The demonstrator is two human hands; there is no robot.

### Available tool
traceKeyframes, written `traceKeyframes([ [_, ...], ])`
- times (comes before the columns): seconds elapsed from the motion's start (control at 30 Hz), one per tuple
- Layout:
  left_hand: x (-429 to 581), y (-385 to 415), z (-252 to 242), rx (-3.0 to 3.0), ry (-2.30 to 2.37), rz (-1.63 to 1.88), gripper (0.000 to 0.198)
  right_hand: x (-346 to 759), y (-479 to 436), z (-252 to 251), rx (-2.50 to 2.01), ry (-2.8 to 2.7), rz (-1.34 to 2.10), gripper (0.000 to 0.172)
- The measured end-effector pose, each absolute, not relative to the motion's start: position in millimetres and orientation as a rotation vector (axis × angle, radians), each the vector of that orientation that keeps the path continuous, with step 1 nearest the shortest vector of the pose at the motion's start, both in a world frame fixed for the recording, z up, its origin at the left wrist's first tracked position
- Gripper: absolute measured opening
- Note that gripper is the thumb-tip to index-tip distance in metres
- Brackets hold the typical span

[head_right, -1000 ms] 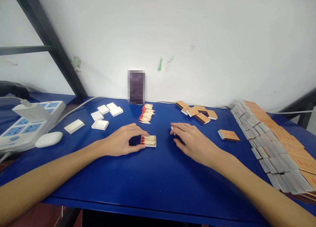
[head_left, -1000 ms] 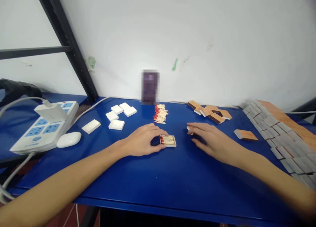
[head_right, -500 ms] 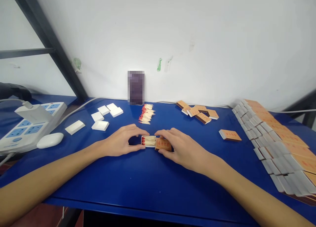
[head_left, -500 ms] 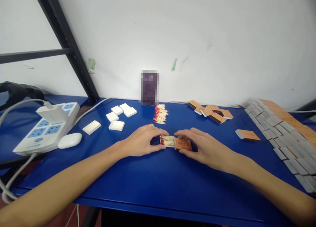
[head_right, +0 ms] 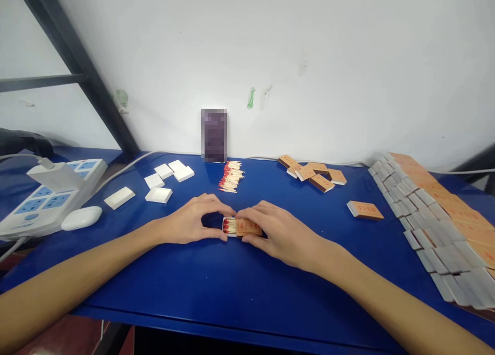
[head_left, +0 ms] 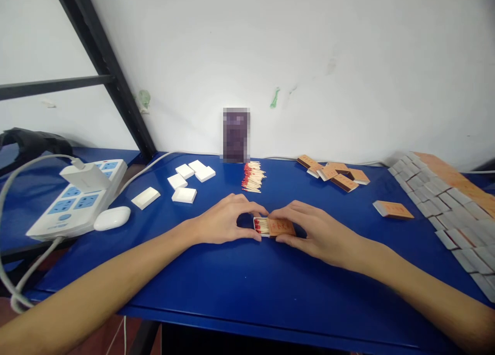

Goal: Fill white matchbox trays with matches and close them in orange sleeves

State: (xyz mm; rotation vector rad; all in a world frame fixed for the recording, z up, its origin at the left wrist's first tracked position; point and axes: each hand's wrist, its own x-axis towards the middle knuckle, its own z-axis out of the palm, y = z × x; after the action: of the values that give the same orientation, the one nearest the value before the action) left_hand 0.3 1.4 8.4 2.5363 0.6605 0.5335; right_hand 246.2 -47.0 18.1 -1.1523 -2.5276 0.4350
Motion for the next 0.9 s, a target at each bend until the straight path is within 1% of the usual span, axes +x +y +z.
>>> traceKeyframes([
  [0.13, 2, 0, 8, 2.494, 0.624, 0.54, 0.063, 230, -54, 16, -0.997, -2.524, 0.523, 0.022],
  [0.23, 1, 0, 8, 2.5, 0.59, 0.53, 0.071, 221, -58, 17, -0.884, -2.533, 0.597, 0.016],
  [0.4, 0, 0, 7, 2.534, 0.563, 0.519, 0.074, 215, -64, 17, -0.808, -2.501, 0.637, 0.014],
  [0.63, 0, 1, 9, 2.562, 0.545, 0.499, 0.072, 213, -67, 14, -0.759, -2.461, 0.663, 0.012],
  [0.7, 1, 1, 10, 2.575, 0.54, 0.504, 0.072, 214, -67, 14, -0.779, -2.491, 0.612, 0.013],
  [0.77, 1, 0, 11, 2.6, 0.538, 0.497, 0.073, 223, -68, 17, -0.837, -2.542, 0.482, 0.018],
  [0.83, 1, 0, 11, 2.634, 0.554, 0.473, 0.074, 244, -68, 22, -0.962, -2.567, 0.272, 0.027],
  [0.9, 0, 0, 11, 2.673, 0.594, 0.448, 0.068, 280, -67, 29, -1.186, -2.506, 0.031, 0.035],
])
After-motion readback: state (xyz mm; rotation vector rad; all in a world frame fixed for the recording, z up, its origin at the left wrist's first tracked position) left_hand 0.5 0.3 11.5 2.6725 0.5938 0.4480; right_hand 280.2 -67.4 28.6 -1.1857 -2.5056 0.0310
